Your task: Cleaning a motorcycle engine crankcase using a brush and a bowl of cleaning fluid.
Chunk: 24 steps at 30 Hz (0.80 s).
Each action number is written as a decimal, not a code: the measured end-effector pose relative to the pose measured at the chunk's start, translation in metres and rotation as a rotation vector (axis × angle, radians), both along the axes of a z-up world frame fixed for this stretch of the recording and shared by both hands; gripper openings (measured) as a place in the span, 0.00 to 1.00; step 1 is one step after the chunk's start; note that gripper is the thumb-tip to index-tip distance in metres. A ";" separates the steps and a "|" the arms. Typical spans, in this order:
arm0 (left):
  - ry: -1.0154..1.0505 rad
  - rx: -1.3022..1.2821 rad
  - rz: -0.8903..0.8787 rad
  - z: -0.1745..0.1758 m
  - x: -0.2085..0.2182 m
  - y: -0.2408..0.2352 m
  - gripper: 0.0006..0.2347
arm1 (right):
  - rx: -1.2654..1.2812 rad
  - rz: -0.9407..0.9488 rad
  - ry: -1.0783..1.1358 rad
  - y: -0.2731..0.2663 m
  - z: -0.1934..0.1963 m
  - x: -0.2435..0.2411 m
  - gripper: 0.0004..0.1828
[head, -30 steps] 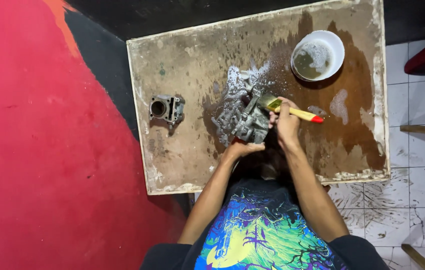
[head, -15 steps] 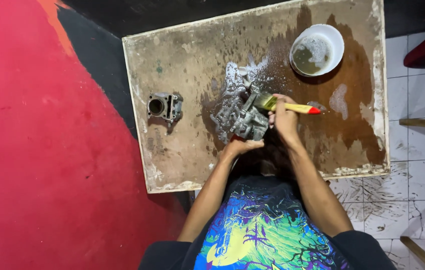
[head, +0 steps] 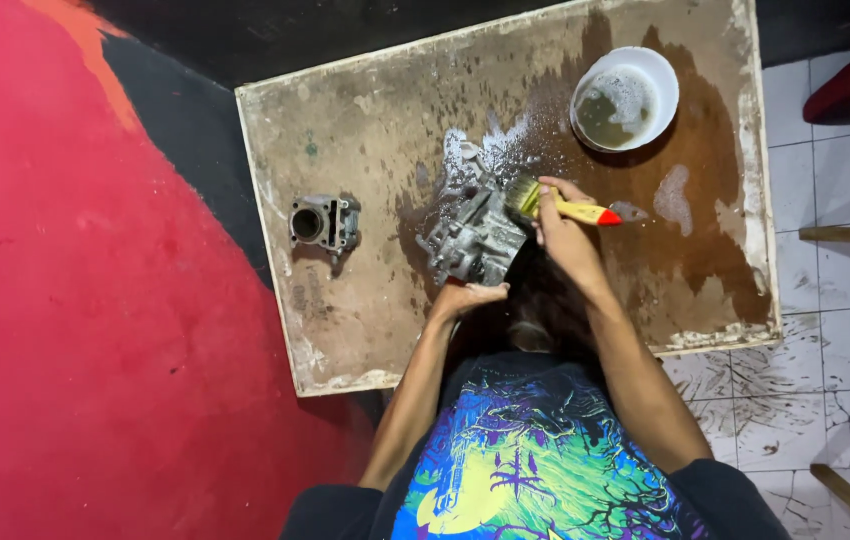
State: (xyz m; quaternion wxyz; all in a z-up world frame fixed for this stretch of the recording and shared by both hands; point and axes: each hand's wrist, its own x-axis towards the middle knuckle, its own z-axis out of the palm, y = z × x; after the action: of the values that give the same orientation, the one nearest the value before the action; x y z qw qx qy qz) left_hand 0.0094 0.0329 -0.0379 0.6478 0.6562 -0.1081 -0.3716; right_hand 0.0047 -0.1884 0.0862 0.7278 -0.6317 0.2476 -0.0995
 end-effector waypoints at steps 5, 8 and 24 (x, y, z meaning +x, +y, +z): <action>0.176 -0.152 0.018 -0.012 -0.011 -0.005 0.24 | -0.240 -0.011 0.029 0.038 0.021 0.005 0.18; 0.181 -0.362 0.008 -0.019 -0.015 -0.010 0.26 | -0.147 0.058 0.066 0.046 0.034 -0.002 0.19; 0.079 -0.114 -0.032 0.013 -0.031 -0.015 0.23 | 0.129 0.295 0.289 -0.010 0.036 -0.033 0.16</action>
State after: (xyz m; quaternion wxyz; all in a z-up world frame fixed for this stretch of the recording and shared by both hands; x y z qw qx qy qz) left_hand -0.0216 0.0180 -0.0248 0.6817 0.6014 -0.1140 -0.4009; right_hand -0.0284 -0.1987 0.1221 0.7303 -0.6209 0.2600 0.1159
